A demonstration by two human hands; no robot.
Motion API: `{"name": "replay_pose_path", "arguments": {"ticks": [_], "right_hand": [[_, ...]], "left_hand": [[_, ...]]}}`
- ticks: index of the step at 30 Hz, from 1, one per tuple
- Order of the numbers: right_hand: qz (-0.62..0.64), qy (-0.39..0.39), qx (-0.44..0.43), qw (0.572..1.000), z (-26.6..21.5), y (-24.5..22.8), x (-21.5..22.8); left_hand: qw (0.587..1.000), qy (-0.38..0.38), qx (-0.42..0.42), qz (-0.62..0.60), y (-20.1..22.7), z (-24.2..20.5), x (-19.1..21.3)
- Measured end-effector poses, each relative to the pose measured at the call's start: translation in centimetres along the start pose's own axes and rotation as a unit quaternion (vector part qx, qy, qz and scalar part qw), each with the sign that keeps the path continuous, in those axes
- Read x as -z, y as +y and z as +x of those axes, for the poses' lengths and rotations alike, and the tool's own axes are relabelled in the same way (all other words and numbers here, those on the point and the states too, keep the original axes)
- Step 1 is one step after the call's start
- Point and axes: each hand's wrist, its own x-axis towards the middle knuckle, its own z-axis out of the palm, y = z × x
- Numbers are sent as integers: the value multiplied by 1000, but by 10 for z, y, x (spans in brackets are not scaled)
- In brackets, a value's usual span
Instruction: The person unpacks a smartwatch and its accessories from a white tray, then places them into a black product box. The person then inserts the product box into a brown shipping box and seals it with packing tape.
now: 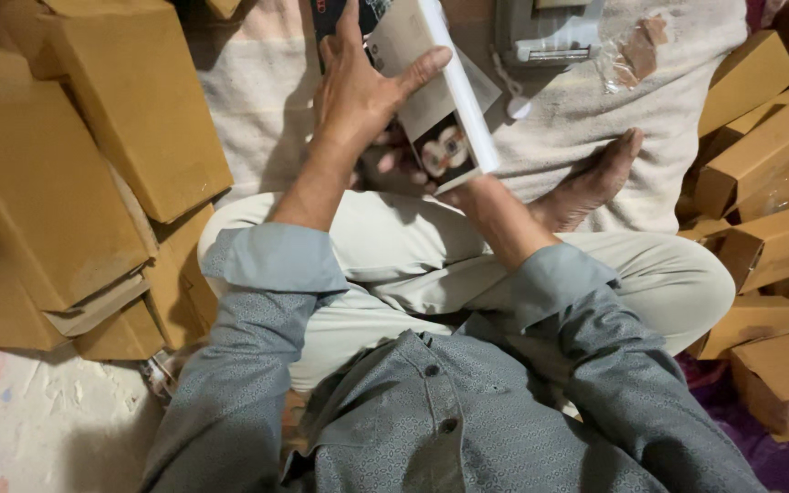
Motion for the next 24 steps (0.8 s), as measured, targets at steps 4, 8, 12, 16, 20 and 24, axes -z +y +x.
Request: {"name": "replay_pose_path", "arguments": {"ticks": [4,8,12,16,20,24], "right_hand": [[-89,193,68,975,6,23,-2],[-95,296,122,943,16,20,-14],[33,331,121,935,10,8,-31],[-222,313,115,916,1,1,-43],[-407,294,243,830,0,-13,-52],[-519,312,345,717,-2,-36,-54]], "left_hand": [[994,1,-58,-89,-3,0,-5],[942,-75,-39,-325,-10,14,3],[873,-81,-6,-482,-22,21,23],[841,48,25,-538,-40,20,50],[814,124,28,-567,-55,24,65],[799,162,30,-578,-61,24,70]]}}
